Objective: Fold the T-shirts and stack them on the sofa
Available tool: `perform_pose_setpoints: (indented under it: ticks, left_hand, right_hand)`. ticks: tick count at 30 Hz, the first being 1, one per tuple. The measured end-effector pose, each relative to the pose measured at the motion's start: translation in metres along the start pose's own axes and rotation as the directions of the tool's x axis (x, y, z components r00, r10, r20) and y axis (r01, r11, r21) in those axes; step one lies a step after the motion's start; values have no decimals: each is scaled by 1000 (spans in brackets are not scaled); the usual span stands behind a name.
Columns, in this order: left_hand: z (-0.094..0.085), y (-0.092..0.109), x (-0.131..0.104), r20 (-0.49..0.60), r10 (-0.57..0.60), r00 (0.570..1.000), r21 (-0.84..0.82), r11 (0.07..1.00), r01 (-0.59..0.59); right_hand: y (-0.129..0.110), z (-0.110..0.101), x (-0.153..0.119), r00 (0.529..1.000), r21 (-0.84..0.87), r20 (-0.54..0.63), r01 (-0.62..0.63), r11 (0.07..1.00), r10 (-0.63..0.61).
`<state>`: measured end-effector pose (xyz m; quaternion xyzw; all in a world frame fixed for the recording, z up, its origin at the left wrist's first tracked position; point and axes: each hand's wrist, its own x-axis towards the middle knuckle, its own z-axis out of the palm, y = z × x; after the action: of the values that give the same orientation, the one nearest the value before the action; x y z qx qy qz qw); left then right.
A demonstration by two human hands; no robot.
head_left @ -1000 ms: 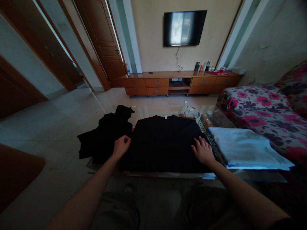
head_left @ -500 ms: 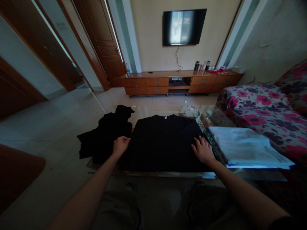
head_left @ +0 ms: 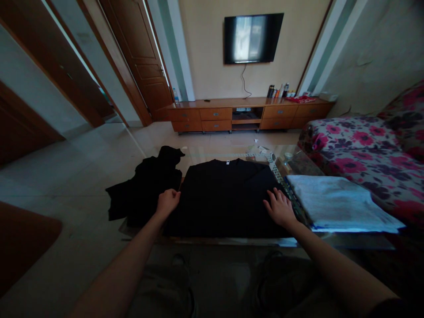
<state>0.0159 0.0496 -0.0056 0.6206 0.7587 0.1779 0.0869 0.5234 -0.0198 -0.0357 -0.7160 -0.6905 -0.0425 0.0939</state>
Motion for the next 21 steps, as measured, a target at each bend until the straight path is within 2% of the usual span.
perform_pose_setpoints:
  ticks: [3,10,12,14,16,18,21]
  left_hand:
    - [-2,-1,2,3,-7,1000,-8,1000,7]
    - [5,0,-6,56,6,998,48,999,-9]
    - [2,7,-10,22,16,1000,113,993,-19]
    - [-1,17,-14,-72,102,992,194,977,-86]
    - [0,29,-17,-140,265,954,230,946,-229]
    - [7,38,-17,-126,394,910,191,910,-368]
    - [26,35,-13,-9,414,910,123,904,-410]
  right_hand:
    - [0,1,1,1000,3,-2,0,1000,0]
    - [2,5,1,1000,-2,4,-11,1000,11]
    - [2,3,2,1000,-7,2,-8,1000,8]
    - [2,-1,4,1000,-4,-8,-6,1000,6]
    - [4,-6,10,999,7,-44,-6,1000,6]
    - [7,-8,17,996,15,-90,-3,1000,4]
    - [15,-3,28,999,15,-50,5,1000,-4]
